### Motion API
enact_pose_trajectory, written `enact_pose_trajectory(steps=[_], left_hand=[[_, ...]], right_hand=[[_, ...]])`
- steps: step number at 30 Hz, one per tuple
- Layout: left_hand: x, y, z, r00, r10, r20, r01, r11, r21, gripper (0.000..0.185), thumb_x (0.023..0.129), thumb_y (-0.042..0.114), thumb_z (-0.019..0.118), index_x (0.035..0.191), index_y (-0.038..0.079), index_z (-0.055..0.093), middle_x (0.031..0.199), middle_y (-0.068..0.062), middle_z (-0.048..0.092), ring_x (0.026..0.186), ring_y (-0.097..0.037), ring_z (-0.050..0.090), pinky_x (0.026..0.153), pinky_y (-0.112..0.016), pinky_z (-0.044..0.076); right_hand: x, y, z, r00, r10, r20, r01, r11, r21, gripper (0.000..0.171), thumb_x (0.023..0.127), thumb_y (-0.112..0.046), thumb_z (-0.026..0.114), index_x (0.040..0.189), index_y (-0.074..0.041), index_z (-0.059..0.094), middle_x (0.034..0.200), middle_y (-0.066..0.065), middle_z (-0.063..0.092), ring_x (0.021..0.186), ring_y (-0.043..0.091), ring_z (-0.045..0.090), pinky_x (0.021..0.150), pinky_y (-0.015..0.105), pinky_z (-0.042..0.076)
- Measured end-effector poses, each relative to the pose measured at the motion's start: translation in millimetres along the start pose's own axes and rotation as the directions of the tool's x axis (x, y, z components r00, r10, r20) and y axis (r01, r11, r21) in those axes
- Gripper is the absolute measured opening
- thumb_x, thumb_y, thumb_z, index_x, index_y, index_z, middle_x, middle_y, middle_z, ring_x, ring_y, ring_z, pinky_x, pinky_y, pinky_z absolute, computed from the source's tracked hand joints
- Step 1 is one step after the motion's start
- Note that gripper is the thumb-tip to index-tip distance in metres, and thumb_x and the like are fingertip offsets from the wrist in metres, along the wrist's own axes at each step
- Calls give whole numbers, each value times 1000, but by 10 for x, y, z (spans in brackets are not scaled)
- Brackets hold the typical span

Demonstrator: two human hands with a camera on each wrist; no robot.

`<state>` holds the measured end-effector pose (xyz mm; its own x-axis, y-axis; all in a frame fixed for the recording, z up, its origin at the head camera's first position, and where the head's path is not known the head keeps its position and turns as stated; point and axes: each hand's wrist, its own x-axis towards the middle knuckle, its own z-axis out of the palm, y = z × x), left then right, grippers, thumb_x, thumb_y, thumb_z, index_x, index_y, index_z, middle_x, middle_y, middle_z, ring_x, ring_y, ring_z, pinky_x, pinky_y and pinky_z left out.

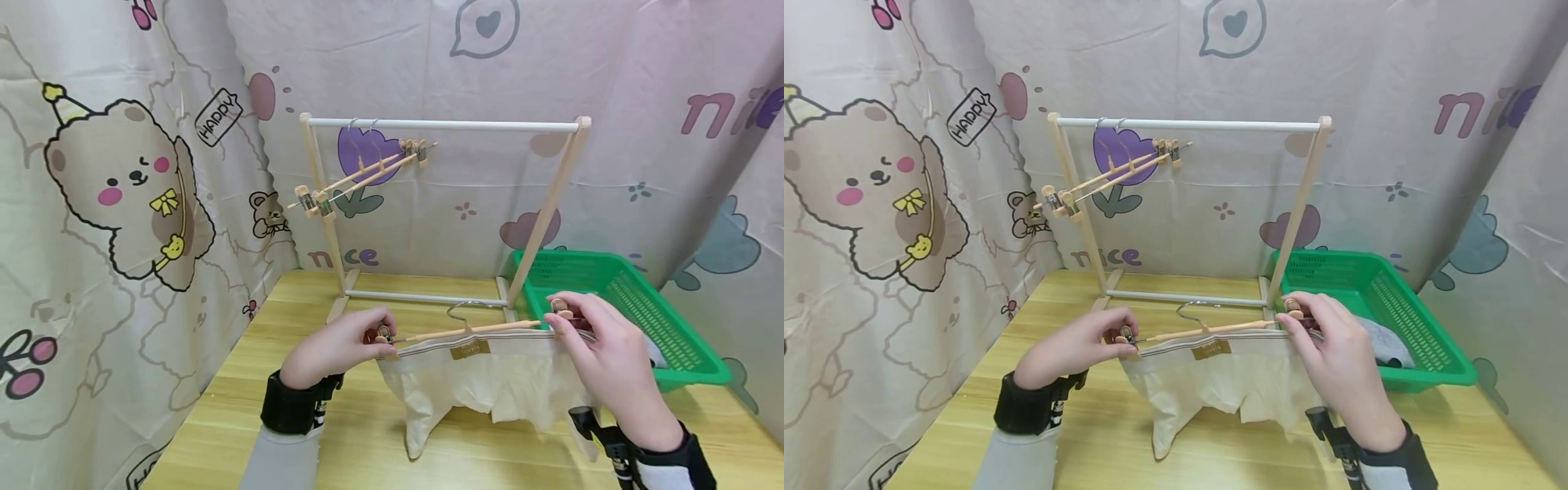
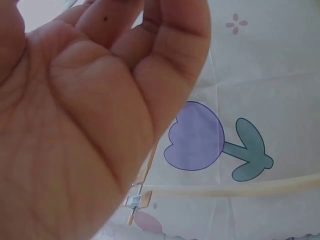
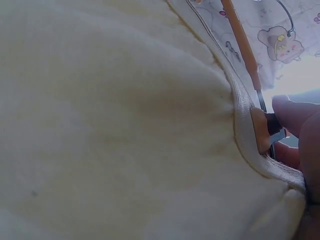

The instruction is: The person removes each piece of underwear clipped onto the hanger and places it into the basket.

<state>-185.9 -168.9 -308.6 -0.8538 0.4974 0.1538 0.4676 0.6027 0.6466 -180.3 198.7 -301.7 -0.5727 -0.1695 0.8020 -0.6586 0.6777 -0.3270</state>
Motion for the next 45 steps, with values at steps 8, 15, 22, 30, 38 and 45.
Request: enact_pose_trajectory(steps=[8,15,22,30,38,45], left_hand=[[-10,-12,7,1000,-8,0,8,1000,-7,17,97,21,74,106,12,62,78,5,50,70,-9,47,61,-22,38],[1,-16,15,1000,-12,6,12,1000,-19,17,96,20,74,105,13,62,78,5,50,70,-10,47,61,-22,38],[17,-86,55,1000,-21,19,21,1000,-18,17,96,20,75,103,15,60,86,5,59,77,-11,54,66,-24,46],[73,-59,100,997,-68,33,66,997,40,17,96,19,75,99,17,59,93,4,62,86,-13,58,73,-28,49],[75,38,167,998,-65,-15,66,992,112,20,93,18,78,102,13,61,99,3,65,92,-14,59,81,-33,49],[79,152,234,995,-77,-69,88,983,159,30,94,24,78,116,11,62,116,-3,66,109,-21,60,93,-41,51]], right_hand=[[13,-6,1,1000,-16,5,16,1000,-4,30,87,0,79,116,-3,71,97,6,69,92,-19,50,79,-2,43],[20,-8,-3,1000,-29,6,30,999,-18,31,87,-1,80,116,-3,72,98,8,70,93,-20,49,80,-2,42],[13,3,20,996,-92,6,93,994,-61,27,89,-11,80,114,-3,72,93,7,70,90,-12,51,77,1,44],[16,-15,32,993,-114,12,115,990,-88,29,87,-10,81,114,-3,71,90,5,68,88,0,53,77,7,43],[11,-15,29,990,-138,12,139,985,-103,26,92,-19,77,112,-3,71,89,4,67,85,6,52,74,14,42],[-2,-1,29,986,-168,12,168,981,-96,30,96,-29,72,112,-3,71,88,2,66,84,8,50,73,17,41]])
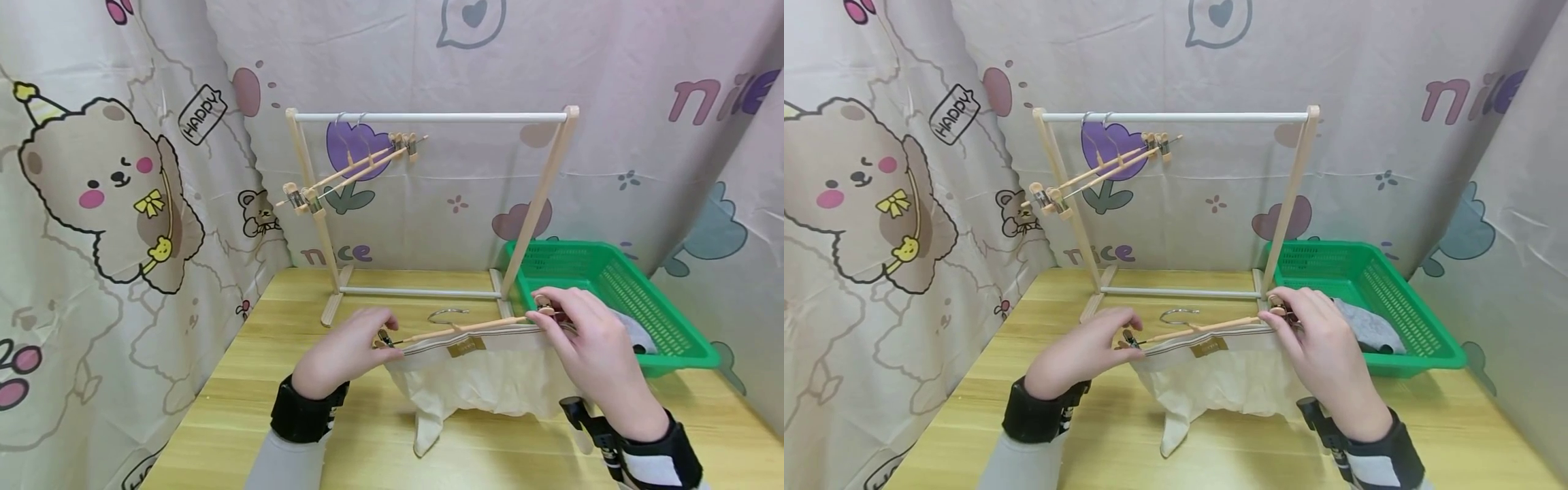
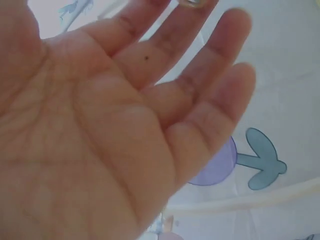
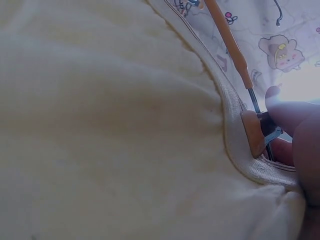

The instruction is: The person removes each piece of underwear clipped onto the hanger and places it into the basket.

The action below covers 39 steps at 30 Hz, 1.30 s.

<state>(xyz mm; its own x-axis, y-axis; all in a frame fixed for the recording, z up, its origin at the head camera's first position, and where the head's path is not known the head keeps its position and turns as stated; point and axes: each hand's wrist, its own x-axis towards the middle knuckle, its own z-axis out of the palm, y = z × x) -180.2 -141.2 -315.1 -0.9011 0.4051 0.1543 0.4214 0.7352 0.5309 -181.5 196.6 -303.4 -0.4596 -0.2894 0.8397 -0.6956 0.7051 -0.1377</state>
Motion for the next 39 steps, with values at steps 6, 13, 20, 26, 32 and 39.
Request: enact_pose_trajectory(steps=[6,13,20,26,32,39], left_hand=[[30,164,78,992,113,-50,-112,994,20,44,94,32,78,127,9,58,130,-6,62,122,-25,57,106,-43,48],[118,276,209,981,193,-31,-194,980,-41,41,96,37,74,128,14,60,126,1,64,116,-15,61,101,-34,52],[187,303,324,973,228,-18,-229,971,-69,29,97,26,73,122,13,65,114,2,69,101,-8,64,87,-21,54],[221,306,412,945,309,-109,-322,936,-139,15,97,19,73,109,10,69,100,2,70,86,-3,59,76,-16,52],[237,311,460,917,358,-175,-390,897,-208,10,98,13,71,107,9,71,99,-1,71,82,-3,59,74,-15,52],[249,318,480,937,305,-169,-344,887,-308,9,98,8,69,106,5,73,102,-6,73,86,-3,63,77,-17,56]], right_hand=[[9,-18,2,1000,-21,6,22,999,-27,50,102,-49,54,112,-3,71,88,3,66,83,12,52,73,19,41],[21,-56,12,997,-72,11,73,996,-59,60,105,-55,43,112,-2,70,86,4,65,81,17,53,72,22,41],[16,-94,47,993,-117,-10,117,992,-47,56,106,-53,46,109,-3,71,82,2,64,78,16,51,72,24,41],[16,-125,62,990,-140,-20,140,990,-22,54,106,-52,47,108,-3,71,81,1,63,74,13,48,69,23,39],[0,-148,47,991,-134,22,135,991,-20,55,107,-51,47,108,-2,70,82,1,62,73,11,45,67,20,39],[-4,-159,51,990,-138,13,139,990,-17,57,106,-52,46,110,-1,71,83,2,64,74,12,46,66,20,40]])
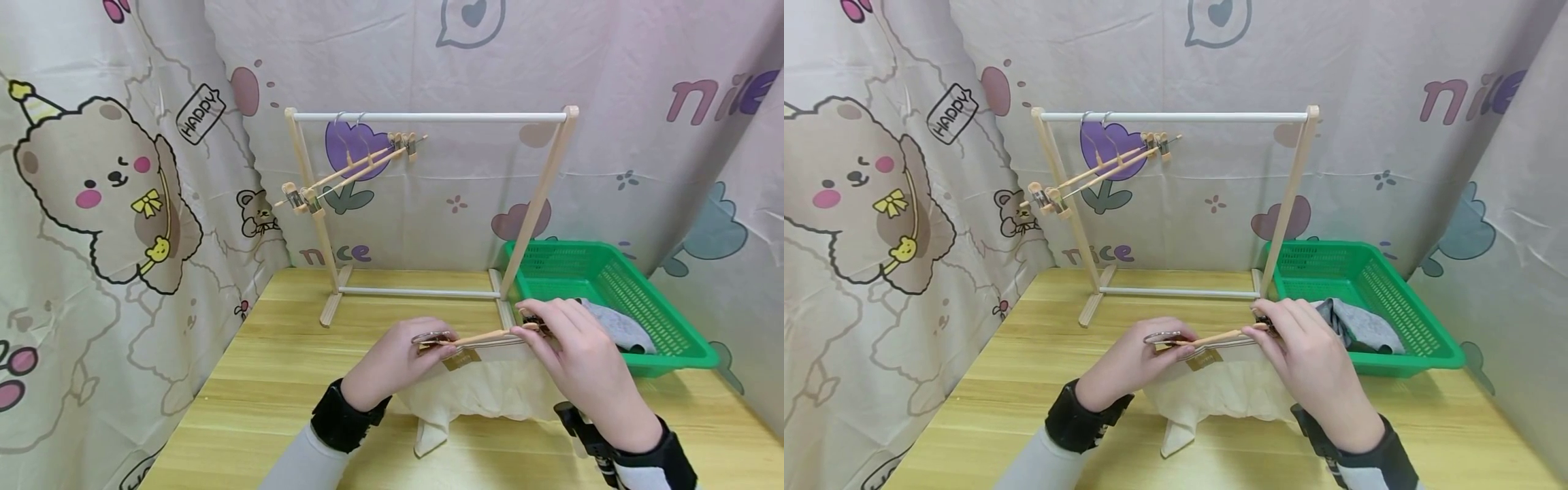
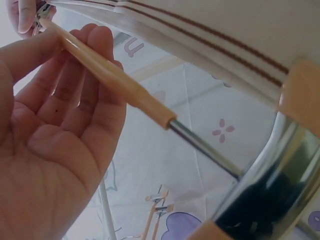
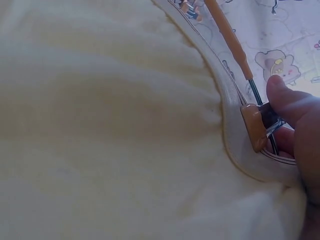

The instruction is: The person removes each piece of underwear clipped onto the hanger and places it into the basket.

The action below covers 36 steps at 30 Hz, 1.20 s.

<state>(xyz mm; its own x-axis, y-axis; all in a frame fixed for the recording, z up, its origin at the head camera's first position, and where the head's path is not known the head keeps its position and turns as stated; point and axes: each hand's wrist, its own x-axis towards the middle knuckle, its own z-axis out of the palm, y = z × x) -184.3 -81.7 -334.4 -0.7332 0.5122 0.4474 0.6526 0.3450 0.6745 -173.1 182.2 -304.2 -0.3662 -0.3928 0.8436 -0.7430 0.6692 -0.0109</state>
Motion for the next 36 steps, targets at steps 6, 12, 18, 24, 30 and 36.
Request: enact_pose_trajectory(steps=[6,12,18,24,30,36], left_hand=[[0,1,10,1000,11,-11,-10,1000,7,8,99,8,69,105,4,73,100,-7,73,85,-4,64,76,-17,56],[-1,-10,8,999,31,-15,-30,999,40,6,98,8,70,102,4,73,94,-6,71,81,-3,61,74,-16,55],[-10,-31,-13,999,33,-15,-33,999,41,5,98,8,70,99,5,73,93,-5,71,81,-2,62,75,-16,55],[-17,-22,-40,1000,22,-10,-21,999,41,4,98,8,70,98,5,73,92,-5,71,80,-3,61,74,-17,56],[-15,-34,-52,1000,16,1,-16,1000,10,4,98,7,70,97,4,72,91,-5,71,81,-3,60,74,-18,56],[-15,-42,-57,1000,1,6,-1,1000,14,4,99,9,69,99,6,72,92,-4,71,81,-3,60,74,-19,54]], right_hand=[[-1,6,15,1000,-13,-22,13,1000,4,58,106,-54,46,110,-2,71,83,1,64,74,11,46,65,19,40],[-3,7,14,1000,-9,-9,9,1000,2,58,106,-55,47,110,-3,72,85,1,67,73,12,49,65,19,42],[-3,-1,-4,1000,-9,22,9,1000,-2,56,104,-56,49,110,-5,73,91,2,70,75,13,55,66,21,44],[-7,0,18,1000,-21,13,21,1000,21,54,105,-53,48,109,-6,73,92,3,70,77,14,55,66,20,45],[1,4,11,999,-39,-1,39,999,20,53,106,-53,49,105,-7,74,94,2,69,80,15,58,67,21,45],[9,6,-1,999,-46,9,46,999,30,51,107,-50,48,104,-6,74,93,2,69,79,15,57,69,23,44]])
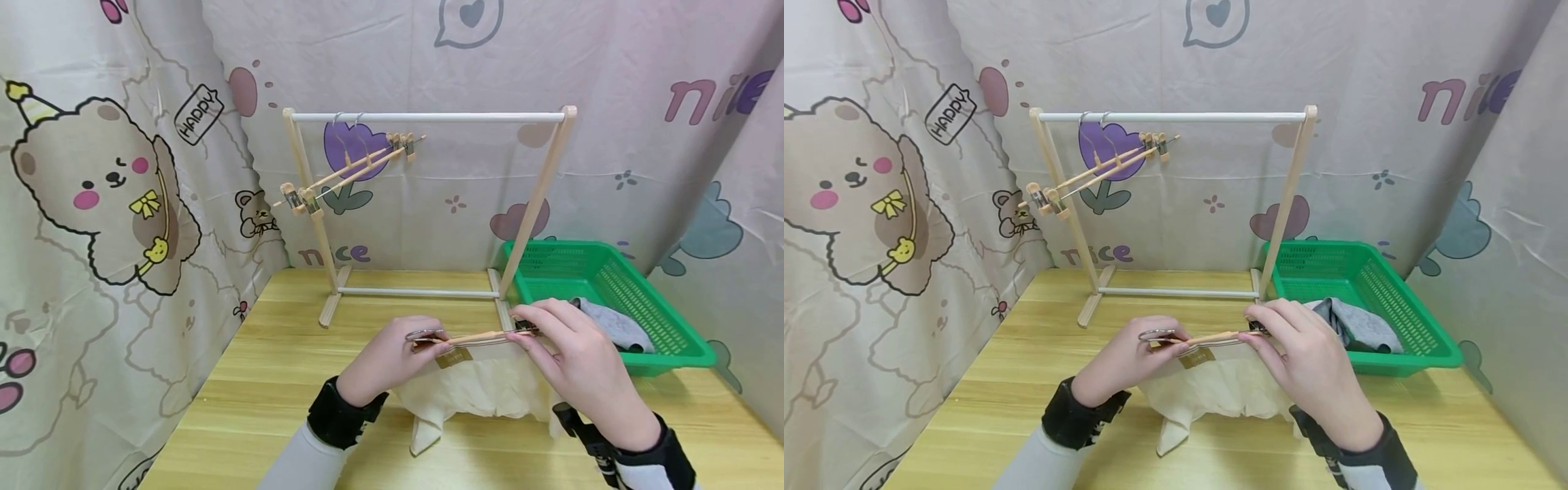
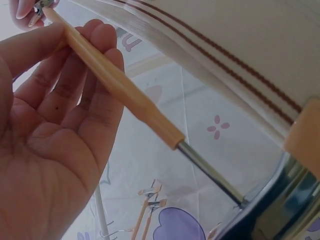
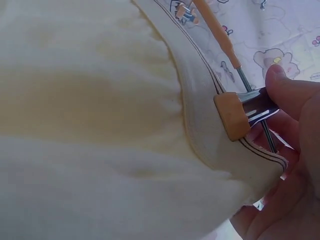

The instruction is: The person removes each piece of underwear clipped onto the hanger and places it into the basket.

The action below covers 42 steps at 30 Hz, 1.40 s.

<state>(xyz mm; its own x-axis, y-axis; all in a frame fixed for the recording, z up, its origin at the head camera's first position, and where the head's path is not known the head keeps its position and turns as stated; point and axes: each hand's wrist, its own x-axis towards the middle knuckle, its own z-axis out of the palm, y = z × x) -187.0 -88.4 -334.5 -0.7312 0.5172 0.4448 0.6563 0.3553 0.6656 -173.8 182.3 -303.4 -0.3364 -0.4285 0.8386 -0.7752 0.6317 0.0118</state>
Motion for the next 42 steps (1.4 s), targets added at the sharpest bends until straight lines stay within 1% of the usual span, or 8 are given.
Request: enact_pose_trajectory(steps=[5,8,16,23,31,42], left_hand=[[4,-2,-4,1000,5,-2,-5,1000,12,4,99,9,69,100,7,72,93,-3,71,82,-3,61,75,-19,55],[8,-3,-4,1000,13,-6,-13,1000,22,5,99,10,69,99,7,72,93,-4,71,82,-3,61,75,-19,55],[7,-1,-9,1000,20,-11,-20,999,41,5,99,9,69,99,6,73,93,-4,72,81,-3,61,75,-18,55],[9,-5,-15,1000,7,-6,-7,999,45,6,99,9,69,100,5,73,93,-5,72,81,-4,62,75,-18,55],[2,13,-17,1000,-3,-10,3,1000,29,5,99,8,68,101,7,73,96,-5,73,88,-8,67,81,-18,56],[5,12,-18,1000,6,-7,-6,1000,31,5,99,8,68,100,7,73,96,-5,73,89,-9,68,82,-18,56]], right_hand=[[4,10,15,999,-23,-25,23,1000,7,49,107,-48,51,102,-6,74,90,2,69,77,16,58,69,25,44],[3,15,22,999,-20,-30,20,1000,13,49,106,-48,52,101,-5,75,89,3,70,77,18,60,70,26,45],[19,17,75,995,-40,-96,40,999,-4,52,105,-50,52,96,-5,77,87,5,72,76,21,64,70,28,47],[14,10,75,995,-35,-96,34,999,-7,52,105,-50,51,96,-6,77,86,4,73,74,20,63,69,28,46],[1,15,76,995,-23,-92,23,1000,-2,51,105,-51,51,96,-8,77,86,3,74,78,20,66,71,28,46],[0,32,79,996,-36,-86,35,999,-13,49,106,-50,51,96,-9,77,87,2,74,78,20,66,71,30,45]])
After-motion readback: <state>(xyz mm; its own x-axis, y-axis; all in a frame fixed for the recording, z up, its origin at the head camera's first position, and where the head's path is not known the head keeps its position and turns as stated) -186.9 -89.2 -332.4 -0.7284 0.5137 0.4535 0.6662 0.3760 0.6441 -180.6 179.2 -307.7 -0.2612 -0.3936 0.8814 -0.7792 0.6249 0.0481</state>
